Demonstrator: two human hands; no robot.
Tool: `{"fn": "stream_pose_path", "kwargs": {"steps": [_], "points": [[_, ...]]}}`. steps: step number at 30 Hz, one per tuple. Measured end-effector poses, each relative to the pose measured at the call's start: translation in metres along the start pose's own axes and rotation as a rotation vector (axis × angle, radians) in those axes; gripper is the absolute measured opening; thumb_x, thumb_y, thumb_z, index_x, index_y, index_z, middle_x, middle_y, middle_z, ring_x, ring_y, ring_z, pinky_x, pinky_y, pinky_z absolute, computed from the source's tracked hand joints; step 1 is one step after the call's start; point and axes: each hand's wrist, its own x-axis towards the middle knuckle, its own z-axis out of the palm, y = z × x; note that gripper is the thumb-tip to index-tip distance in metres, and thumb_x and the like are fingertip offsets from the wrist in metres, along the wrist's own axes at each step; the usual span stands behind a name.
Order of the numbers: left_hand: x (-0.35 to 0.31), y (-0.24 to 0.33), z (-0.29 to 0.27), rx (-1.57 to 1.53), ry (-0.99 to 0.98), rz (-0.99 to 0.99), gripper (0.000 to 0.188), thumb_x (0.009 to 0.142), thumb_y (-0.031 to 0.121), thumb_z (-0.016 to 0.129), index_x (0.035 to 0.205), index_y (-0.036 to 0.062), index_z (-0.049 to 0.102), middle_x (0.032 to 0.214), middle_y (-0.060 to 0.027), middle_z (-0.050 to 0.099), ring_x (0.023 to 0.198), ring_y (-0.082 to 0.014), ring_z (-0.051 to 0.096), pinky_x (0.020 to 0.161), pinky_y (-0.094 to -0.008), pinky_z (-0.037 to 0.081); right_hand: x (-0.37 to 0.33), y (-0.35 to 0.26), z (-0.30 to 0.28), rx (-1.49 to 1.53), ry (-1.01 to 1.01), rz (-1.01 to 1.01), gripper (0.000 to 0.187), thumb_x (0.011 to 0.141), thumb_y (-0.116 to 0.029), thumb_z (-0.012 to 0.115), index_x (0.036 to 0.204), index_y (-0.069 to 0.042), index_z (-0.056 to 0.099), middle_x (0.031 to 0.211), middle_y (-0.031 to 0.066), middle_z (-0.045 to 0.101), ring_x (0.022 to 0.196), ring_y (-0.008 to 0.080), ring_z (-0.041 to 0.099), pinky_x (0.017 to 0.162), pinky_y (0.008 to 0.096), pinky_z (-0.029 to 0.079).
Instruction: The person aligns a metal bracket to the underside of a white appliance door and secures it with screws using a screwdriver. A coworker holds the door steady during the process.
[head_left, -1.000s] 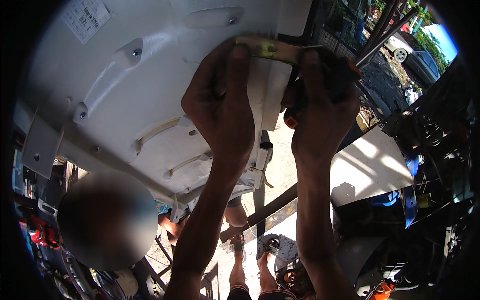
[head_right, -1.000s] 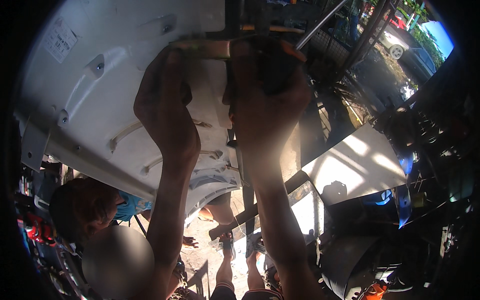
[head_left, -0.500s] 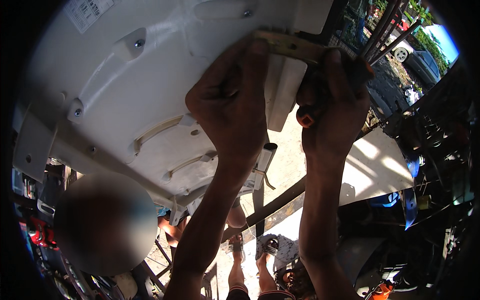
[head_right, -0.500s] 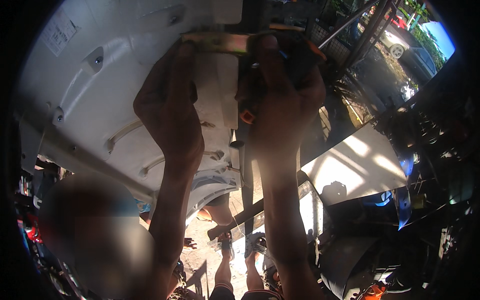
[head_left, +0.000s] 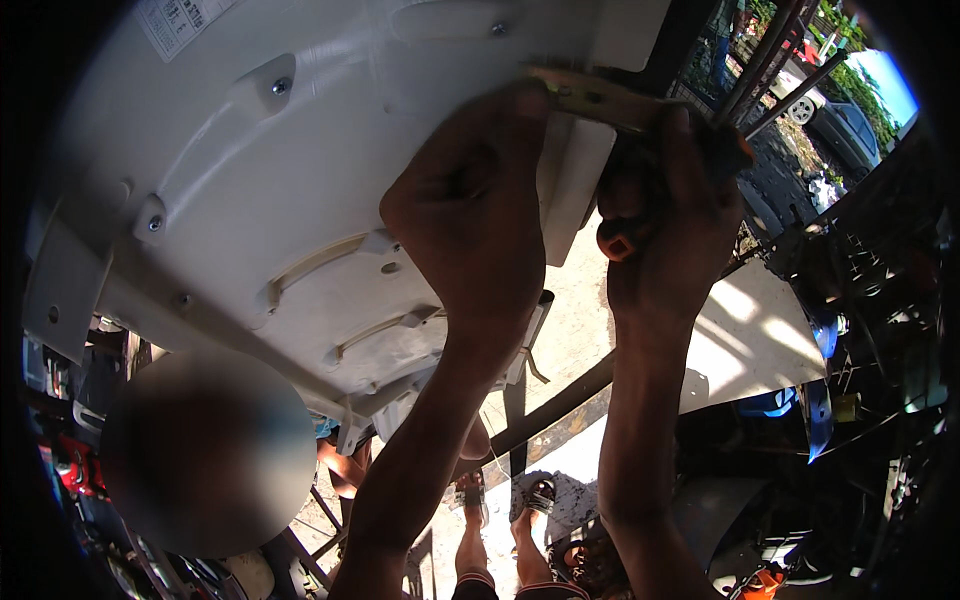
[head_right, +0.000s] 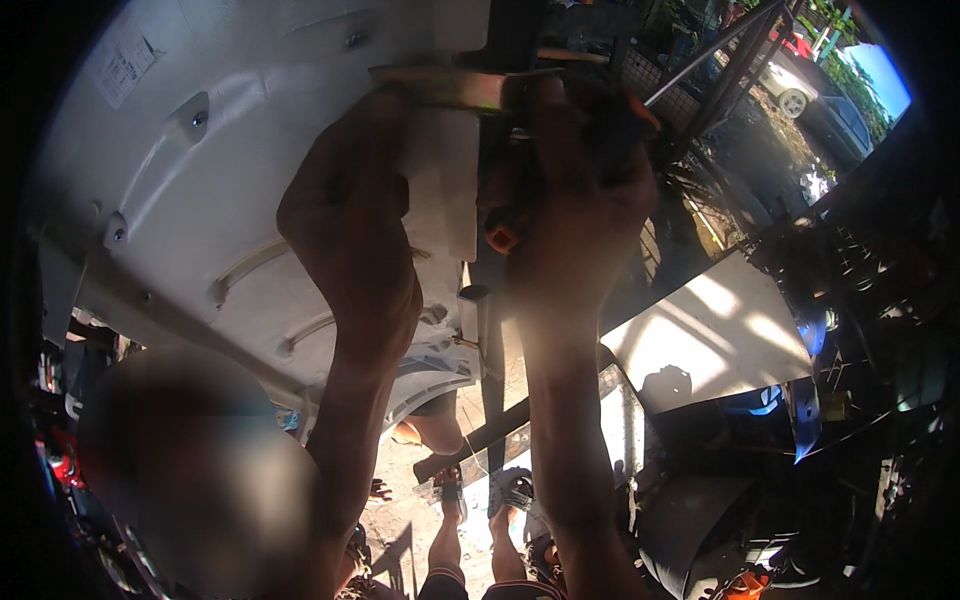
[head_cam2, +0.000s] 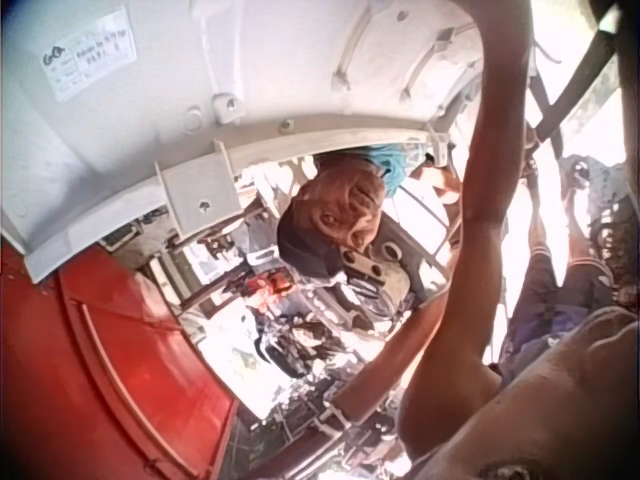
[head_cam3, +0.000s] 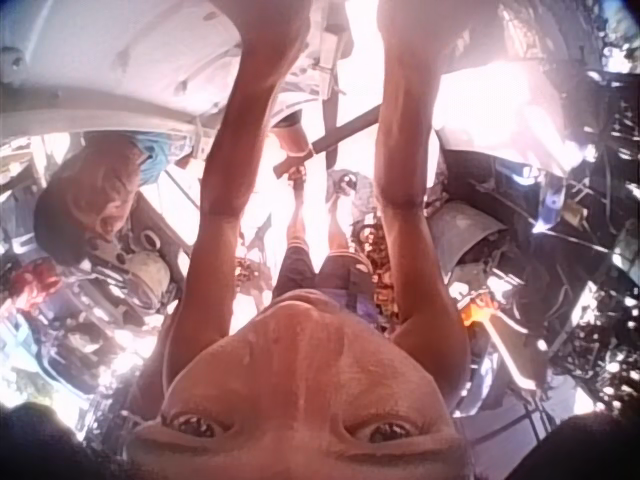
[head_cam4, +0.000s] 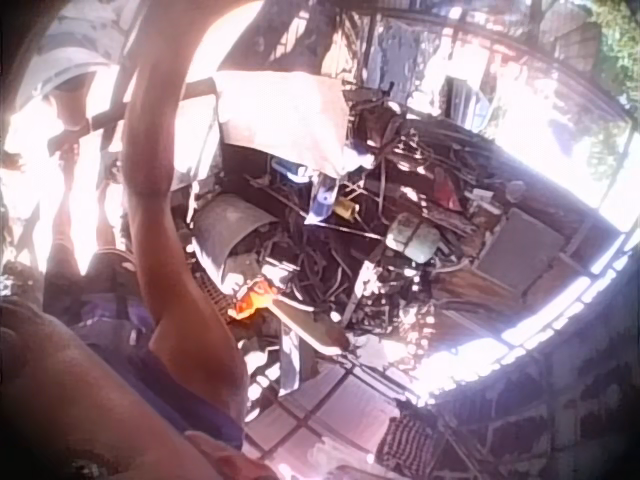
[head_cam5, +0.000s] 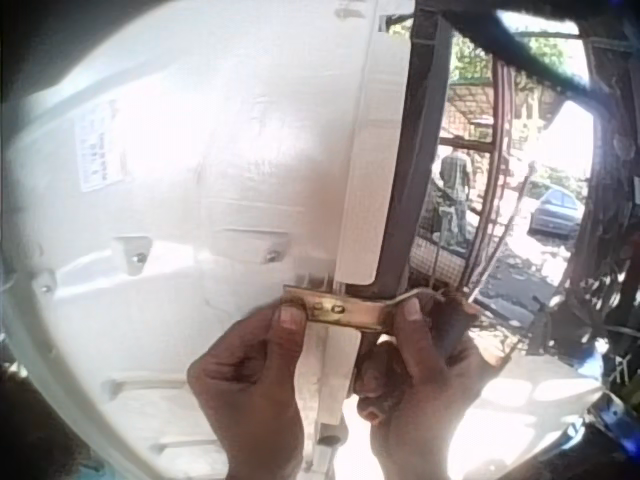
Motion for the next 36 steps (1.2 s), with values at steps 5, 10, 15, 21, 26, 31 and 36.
{"fn": "stream_pose_path", "kwargs": {"steps": [5, 10, 15, 21, 26, 31, 36], "points": [[0.003, 0.002, 0.005, -0.088, 0.014, -0.05, 0.026, 0.094, 0.018, 0.069, 0.11, -0.0028, 0.07, 0.062, 0.0076, 0.049, 0.053, 0.0009, 0.031, 0.047, -0.0201, 0.024, 0.005, 0.0, -0.001, -0.091, -0.001, 0.0, 0.017, 0.098, -0.022, 0.059, 0.095, -0.005, 0.061, 0.052, 0.0009, 0.051, 0.036, 0.0066, 0.043, 0.03, 0.0205, 0.027], [0.005, 0.0, 0.005, -0.173, 0.018, -0.071, 0.026, 0.092, 0.02, 0.072, 0.103, -0.0038, 0.072, 0.072, -0.0014, 0.067, 0.064, -0.0016, 0.053, 0.06, -0.0186, 0.041, 0.005, 0.001, 0.0, -0.1, 0.002, -0.004, 0.017, 0.097, -0.023, 0.061, 0.092, -0.008, 0.06, 0.051, 0.0012, 0.05, 0.035, 0.0067, 0.042, 0.029, 0.0204, 0.026], [0.005, 0.001, 0.005, -0.173, 0.018, -0.129, 0.026, 0.093, 0.02, 0.07, 0.106, -0.0023, 0.071, 0.066, 0.0049, 0.054, 0.057, 0.0, 0.039, 0.053, -0.0191, 0.031, 0.005, 0.004, -0.001, -0.087, 0.044, 0.019, 0.013, 0.093, -0.018, 0.068, 0.097, -0.006, 0.069, 0.064, -0.0012, 0.063, 0.048, 0.0033, 0.054, 0.043, 0.02, 0.038], [0.003, 0.014, 0.006, -0.124, -0.009, -0.216, 0.025, 0.096, 0.02, 0.067, 0.108, -0.0008, 0.071, 0.061, 0.0096, 0.039, 0.052, 0.0006, 0.026, 0.047, -0.02, 0.021, 0.003, -0.002, 0.003, -0.111, 0.023, 0.006, 0.016, 0.097, -0.022, 0.061, 0.09, -0.008, 0.059, 0.051, 0.0021, 0.052, 0.035, 0.0072, 0.045, 0.029, 0.0204, 0.027], [0.0, 0.018, 0.001, -0.158, -0.121, -0.211, 0.024, 0.097, 0.02, 0.064, 0.108, -0.0005, 0.07, 0.061, 0.0098, 0.035, 0.053, -0.0001, 0.025, 0.048, -0.0213, 0.02, -0.001, -0.01, 0.002, -0.087, 0.032, 0.048, 0.016, 0.096, -0.022, 0.063, 0.088, -0.008, 0.059, 0.05, 0.0025, 0.053, 0.034, 0.0076, 0.046, 0.029, 0.0207, 0.028], [-0.003, 0.023, -0.001, -0.103, -0.158, -0.276, 0.018, 0.095, 0.016, 0.066, 0.103, 0.0003, 0.071, 0.062, 0.0105, 0.035, 0.053, -0.0003, 0.024, 0.049, -0.022, 0.02, -0.002, -0.01, -0.001, -0.087, 0.027, 0.032, 0.016, 0.096, -0.022, 0.063, 0.088, -0.008, 0.06, 0.051, 0.0025, 0.054, 0.034, 0.0077, 0.047, 0.028, 0.0206, 0.029], [-0.007, 0.03, 0.001, -0.216, -0.11, -0.409, 0.014, 0.094, 0.013, 0.067, 0.101, 0.0016, 0.07, 0.062, 0.0108, 0.036, 0.053, -0.0003, 0.025, 0.049, -0.0218, 0.02, -0.003, -0.004, -0.005, -0.074, 0.019, 0.005, 0.017, 0.097, -0.024, 0.062, 0.093, -0.008, 0.061, 0.05, 0.0021, 0.054, 0.034, 0.0076, 0.048, 0.028, 0.0204, 0.03]]}}
